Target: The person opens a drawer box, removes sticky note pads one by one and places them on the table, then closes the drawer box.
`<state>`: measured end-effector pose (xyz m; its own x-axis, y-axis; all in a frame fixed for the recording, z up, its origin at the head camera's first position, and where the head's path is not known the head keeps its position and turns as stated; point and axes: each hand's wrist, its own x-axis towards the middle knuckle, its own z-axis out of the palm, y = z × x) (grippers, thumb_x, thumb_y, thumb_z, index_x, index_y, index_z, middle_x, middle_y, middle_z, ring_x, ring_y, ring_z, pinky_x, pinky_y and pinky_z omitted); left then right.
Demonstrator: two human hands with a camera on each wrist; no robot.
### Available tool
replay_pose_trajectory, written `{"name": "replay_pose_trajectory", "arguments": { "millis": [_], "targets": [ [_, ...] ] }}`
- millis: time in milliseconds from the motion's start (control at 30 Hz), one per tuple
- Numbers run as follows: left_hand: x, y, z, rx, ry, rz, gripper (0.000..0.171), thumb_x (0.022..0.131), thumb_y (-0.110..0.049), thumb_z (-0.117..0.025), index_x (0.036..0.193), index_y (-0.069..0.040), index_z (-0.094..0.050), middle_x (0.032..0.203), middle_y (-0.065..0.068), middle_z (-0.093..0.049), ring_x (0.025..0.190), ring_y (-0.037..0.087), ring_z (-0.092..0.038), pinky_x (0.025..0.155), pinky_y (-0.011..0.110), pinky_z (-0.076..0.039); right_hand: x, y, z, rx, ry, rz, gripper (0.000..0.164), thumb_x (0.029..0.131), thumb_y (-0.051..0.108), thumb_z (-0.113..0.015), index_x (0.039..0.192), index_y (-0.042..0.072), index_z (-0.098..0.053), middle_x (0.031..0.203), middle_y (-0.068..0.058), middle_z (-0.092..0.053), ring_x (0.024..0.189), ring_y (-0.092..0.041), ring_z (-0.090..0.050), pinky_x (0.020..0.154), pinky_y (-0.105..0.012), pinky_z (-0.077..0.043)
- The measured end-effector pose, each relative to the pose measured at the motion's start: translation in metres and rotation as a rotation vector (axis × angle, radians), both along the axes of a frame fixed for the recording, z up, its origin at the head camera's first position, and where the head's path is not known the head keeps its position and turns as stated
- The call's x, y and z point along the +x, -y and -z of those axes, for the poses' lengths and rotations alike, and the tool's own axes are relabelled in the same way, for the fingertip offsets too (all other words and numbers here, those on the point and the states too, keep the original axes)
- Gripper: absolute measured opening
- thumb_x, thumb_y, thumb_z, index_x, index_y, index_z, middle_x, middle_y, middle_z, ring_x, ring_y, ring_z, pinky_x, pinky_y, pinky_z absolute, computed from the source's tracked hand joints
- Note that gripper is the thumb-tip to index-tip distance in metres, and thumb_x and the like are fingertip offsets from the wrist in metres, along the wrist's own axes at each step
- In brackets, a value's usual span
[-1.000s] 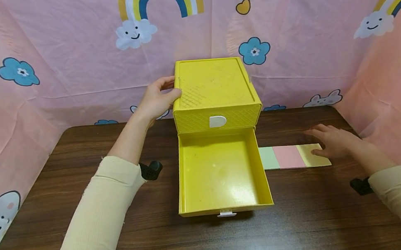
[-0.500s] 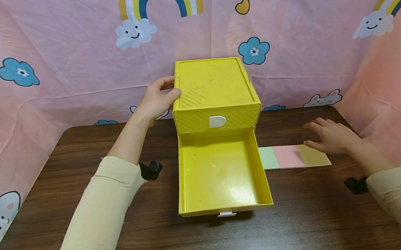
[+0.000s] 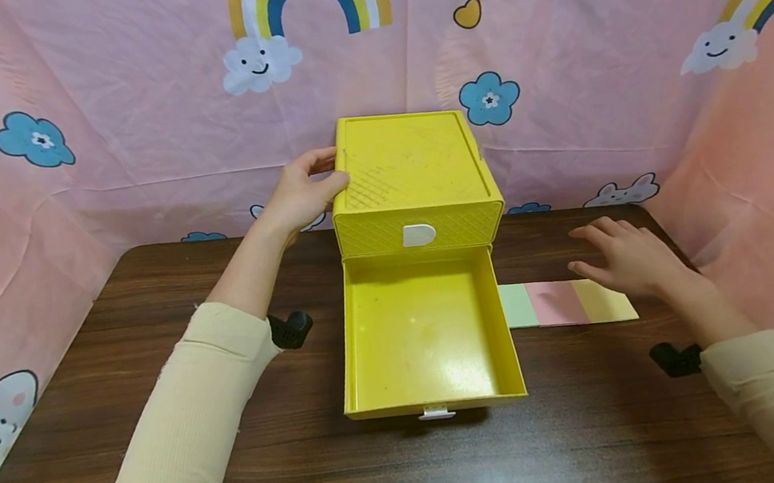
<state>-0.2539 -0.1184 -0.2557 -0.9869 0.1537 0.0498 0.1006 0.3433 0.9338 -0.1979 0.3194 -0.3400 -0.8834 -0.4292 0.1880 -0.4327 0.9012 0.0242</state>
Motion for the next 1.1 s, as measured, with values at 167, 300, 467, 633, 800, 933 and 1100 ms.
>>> {"name": "replay_pose_trajectory", "arguments": {
  "millis": [167,300,467,633,800,933,1100],
  "targets": [
    [0.000,0.001,0.000,0.006,-0.006,0.005,0.054,0.089,-0.016,-0.052,0.141,-0.012,-0.037,0.138,0.008,-0.042,0.109,0.021,-0.054,0.078,0.031,-0.054,0.004,0.011,-0.006,-0.005,-0.035,-0.020,0.049,0.084,0.040,-0.062,0.122,0.011,-0.054,0.116,-0.016,-0.053,0.099,-0.039,-0.052,0.072,-0.055,-0.043],
    [0.000,0.001,0.001,0.006,-0.008,0.011,0.053,0.090,-0.016,-0.052,0.141,-0.012,-0.037,0.138,0.007,-0.042,0.110,0.021,-0.053,0.077,0.031,-0.054,0.008,0.020,-0.011,0.000,-0.040,-0.029,0.049,0.084,0.040,-0.063,0.124,0.012,-0.055,0.117,-0.016,-0.053,0.100,-0.038,-0.052,0.072,-0.055,-0.043],
    [0.000,0.001,0.000,0.002,-0.010,0.012,0.054,0.090,-0.017,-0.052,0.141,-0.011,-0.037,0.138,0.008,-0.042,0.111,0.021,-0.052,0.078,0.031,-0.054,0.013,0.029,-0.016,0.000,-0.077,-0.064,0.050,0.082,0.037,-0.065,0.124,0.012,-0.055,0.118,-0.015,-0.053,0.101,-0.038,-0.052,0.073,-0.055,-0.044],
    [0.001,0.001,-0.001,0.007,-0.004,0.009,0.053,0.089,-0.017,-0.052,0.141,-0.011,-0.038,0.138,0.008,-0.042,0.110,0.021,-0.053,0.078,0.031,-0.054,0.018,0.039,-0.022,-0.015,-0.108,-0.102,0.051,0.080,0.035,-0.068,0.125,0.012,-0.055,0.119,-0.013,-0.053,0.103,-0.037,-0.051,0.075,-0.054,-0.044],
    [0.000,0.001,-0.001,0.005,0.004,0.007,0.054,0.090,-0.017,-0.052,0.141,-0.012,-0.037,0.138,0.007,-0.041,0.110,0.021,-0.053,0.078,0.030,-0.054,0.025,0.051,-0.028,-0.038,-0.133,-0.160,0.051,0.079,0.032,-0.069,0.124,0.011,-0.055,0.120,-0.012,-0.053,0.103,-0.036,-0.052,0.074,-0.054,-0.045],
    [0.000,0.001,-0.002,0.004,0.007,0.008,0.054,0.090,-0.018,-0.051,0.141,-0.012,-0.037,0.138,0.007,-0.041,0.109,0.021,-0.054,0.078,0.030,-0.054,0.030,0.060,-0.032,-0.048,-0.161,-0.202,0.051,0.078,0.030,-0.070,0.124,0.011,-0.056,0.118,-0.011,-0.054,0.101,-0.034,-0.053,0.072,-0.051,-0.046],
    [0.000,0.001,-0.002,-0.001,0.011,0.005,0.053,0.090,-0.018,-0.051,0.141,-0.013,-0.037,0.138,0.007,-0.041,0.108,0.021,-0.054,0.078,0.030,-0.054,0.034,0.067,-0.035,-0.038,-0.175,-0.228,0.052,0.078,0.033,-0.069,0.124,0.013,-0.056,0.118,-0.009,-0.054,0.101,-0.032,-0.053,0.077,-0.049,-0.046]
  ]
}}
